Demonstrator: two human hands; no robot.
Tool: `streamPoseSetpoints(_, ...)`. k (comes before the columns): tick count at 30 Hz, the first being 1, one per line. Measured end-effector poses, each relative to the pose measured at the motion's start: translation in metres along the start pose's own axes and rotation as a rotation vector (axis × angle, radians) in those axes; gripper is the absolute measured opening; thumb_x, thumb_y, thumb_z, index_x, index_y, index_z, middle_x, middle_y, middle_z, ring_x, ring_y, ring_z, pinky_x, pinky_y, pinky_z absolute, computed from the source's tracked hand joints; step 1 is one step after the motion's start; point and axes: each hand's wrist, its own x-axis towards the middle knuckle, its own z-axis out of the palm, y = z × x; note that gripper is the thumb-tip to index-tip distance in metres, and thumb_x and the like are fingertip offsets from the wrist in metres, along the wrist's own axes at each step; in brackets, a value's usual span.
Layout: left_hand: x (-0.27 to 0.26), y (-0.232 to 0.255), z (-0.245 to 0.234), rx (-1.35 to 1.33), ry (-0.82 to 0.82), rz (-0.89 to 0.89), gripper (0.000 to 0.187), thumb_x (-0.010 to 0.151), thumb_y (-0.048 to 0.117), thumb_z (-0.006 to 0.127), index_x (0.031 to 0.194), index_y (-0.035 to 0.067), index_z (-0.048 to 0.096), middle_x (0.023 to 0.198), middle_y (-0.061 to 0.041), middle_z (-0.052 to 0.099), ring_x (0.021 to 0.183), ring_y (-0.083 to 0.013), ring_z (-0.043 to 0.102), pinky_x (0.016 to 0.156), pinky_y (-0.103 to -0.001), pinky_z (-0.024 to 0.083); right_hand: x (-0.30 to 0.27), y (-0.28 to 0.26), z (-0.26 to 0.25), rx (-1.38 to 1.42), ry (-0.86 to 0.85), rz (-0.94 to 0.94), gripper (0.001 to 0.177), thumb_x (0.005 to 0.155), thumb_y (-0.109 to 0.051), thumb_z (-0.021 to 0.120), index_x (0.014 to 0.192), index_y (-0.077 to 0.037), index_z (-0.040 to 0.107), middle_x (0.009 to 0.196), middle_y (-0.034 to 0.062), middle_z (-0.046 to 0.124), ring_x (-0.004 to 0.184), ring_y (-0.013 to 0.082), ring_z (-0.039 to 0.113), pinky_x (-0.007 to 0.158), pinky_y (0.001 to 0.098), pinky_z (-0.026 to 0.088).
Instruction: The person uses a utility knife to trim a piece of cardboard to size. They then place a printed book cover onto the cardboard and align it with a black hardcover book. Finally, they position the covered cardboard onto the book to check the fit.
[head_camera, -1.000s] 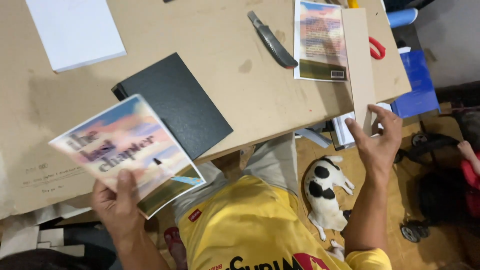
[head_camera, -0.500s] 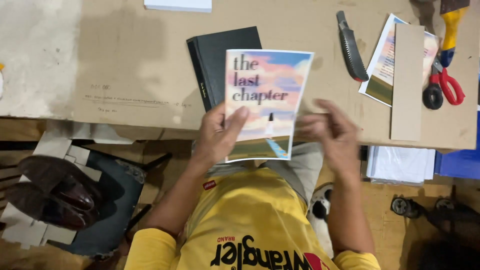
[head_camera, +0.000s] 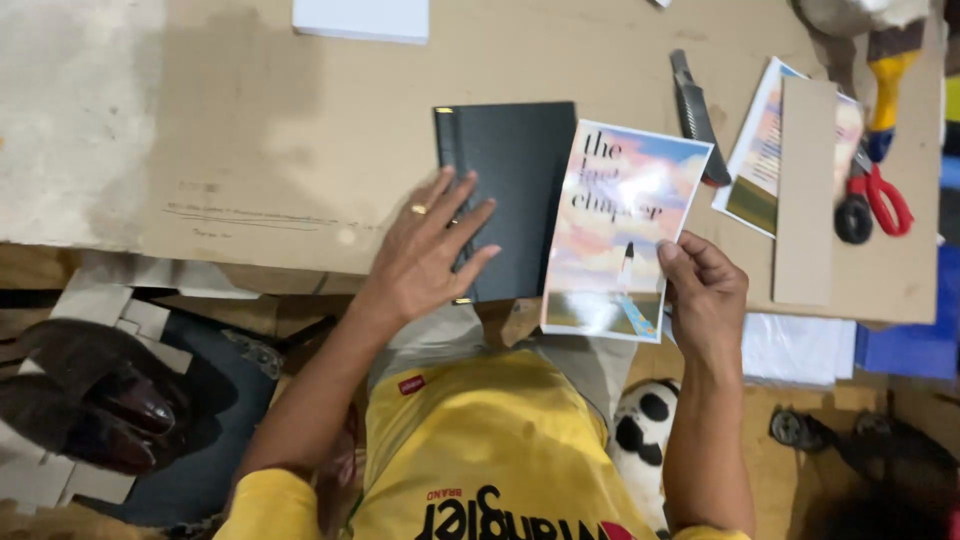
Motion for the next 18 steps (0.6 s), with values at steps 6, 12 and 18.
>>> streamPoseSetpoints(6, -0.003, -0.029, 0.010, -0.024, 0.034, -0.078, 0.033, 0.101, 0.026, 0.067, 0.131, 0.013, 0.071, 0.134, -0.015, 0.065, 0.126, -0.0426, 0.062, 0.105, -0.052, 0.050, 0.014, -0.022, 0.043, -0.065, -0.132, -0.046, 0.022, 0.104, -0.012, 0.072, 0.124, -0.003, 0.070, 0.079, 0.0031, 0.067, 0.072, 0.0076, 0.064, 0.064, 0.0258, 0.059)
streamPoseSetpoints(12, 0.003, -0.043, 0.001, 0.028, -0.061, -0.127, 0.055, 0.098, 0.057, 0.065, 0.141, 0.023, 0.065, 0.144, -0.011, 0.059, 0.129, -0.0391, 0.060, 0.105, -0.058, 0.045, 0.029, -0.050, 0.091, -0.104, -0.222, -0.091, 0.030, 0.101, -0.009, 0.073, 0.129, 0.000, 0.067, 0.083, 0.0076, 0.068, 0.079, 0.0111, 0.063, 0.071, 0.0295, 0.058)
streamPoseSetpoints(18, 0.014, -0.053, -0.009, -0.006, -0.225, -0.094, 0.071, 0.093, 0.070, 0.059, 0.140, 0.017, 0.065, 0.147, -0.019, 0.055, 0.131, -0.0446, 0.054, 0.104, -0.063, 0.039, 0.037, -0.044, 0.100, -0.137, -0.237, -0.090, 0.031, 0.099, -0.007, 0.075, 0.129, -0.002, 0.068, 0.080, 0.0084, 0.070, 0.074, 0.0117, 0.063, 0.070, 0.0277, 0.056)
